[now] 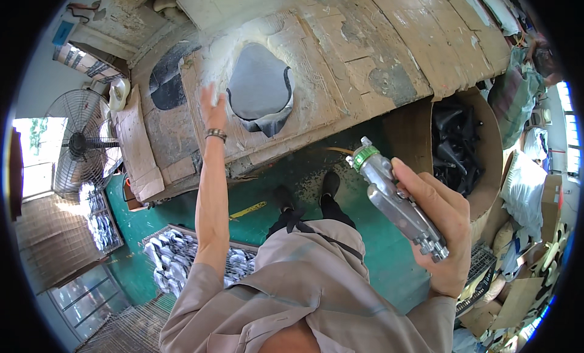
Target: Spraying industrial components with a spray gun on a workbench.
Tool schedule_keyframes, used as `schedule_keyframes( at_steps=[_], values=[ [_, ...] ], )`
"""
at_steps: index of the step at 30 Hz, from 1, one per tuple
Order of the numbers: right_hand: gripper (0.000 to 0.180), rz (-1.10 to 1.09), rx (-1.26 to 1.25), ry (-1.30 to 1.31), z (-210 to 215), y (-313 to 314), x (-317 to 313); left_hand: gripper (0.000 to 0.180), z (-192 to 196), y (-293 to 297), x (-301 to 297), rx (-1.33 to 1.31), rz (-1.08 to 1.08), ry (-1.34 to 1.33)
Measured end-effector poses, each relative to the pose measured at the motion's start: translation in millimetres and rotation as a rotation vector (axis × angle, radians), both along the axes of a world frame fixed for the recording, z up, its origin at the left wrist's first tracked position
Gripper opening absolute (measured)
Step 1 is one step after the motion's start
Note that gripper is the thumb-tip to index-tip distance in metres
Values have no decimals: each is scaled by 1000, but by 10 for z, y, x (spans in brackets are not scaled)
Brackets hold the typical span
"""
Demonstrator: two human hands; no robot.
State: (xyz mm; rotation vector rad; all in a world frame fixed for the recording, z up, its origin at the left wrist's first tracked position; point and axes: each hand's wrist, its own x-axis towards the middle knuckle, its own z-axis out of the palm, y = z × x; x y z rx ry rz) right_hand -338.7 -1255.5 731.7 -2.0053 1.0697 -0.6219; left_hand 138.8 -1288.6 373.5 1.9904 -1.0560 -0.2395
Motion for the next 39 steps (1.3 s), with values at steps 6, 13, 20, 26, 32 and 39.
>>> schedule_keyframes(
  at_steps=[6,13,20,26,32,39],
  values=[
    [59,-183,62,79,192,275,92,53,233,603,156,-282,221,191],
    [52,4,92,238,331,467,-12,37,-548,2217,-344,-228,281,561],
    [58,-70,66,156,307,630,92,34,-1535,3555,-852,104,552,778],
    [59,-89,21,194,328,715,177,33,-1565,3819,-1013,132,529,757],
    [56,-65,-54,193,270,670,256,33,-1441,3551,-896,163,496,800],
    [57,-46,-24,114,262,707,270,31,-885,2846,-912,-40,314,654]
  ],
)
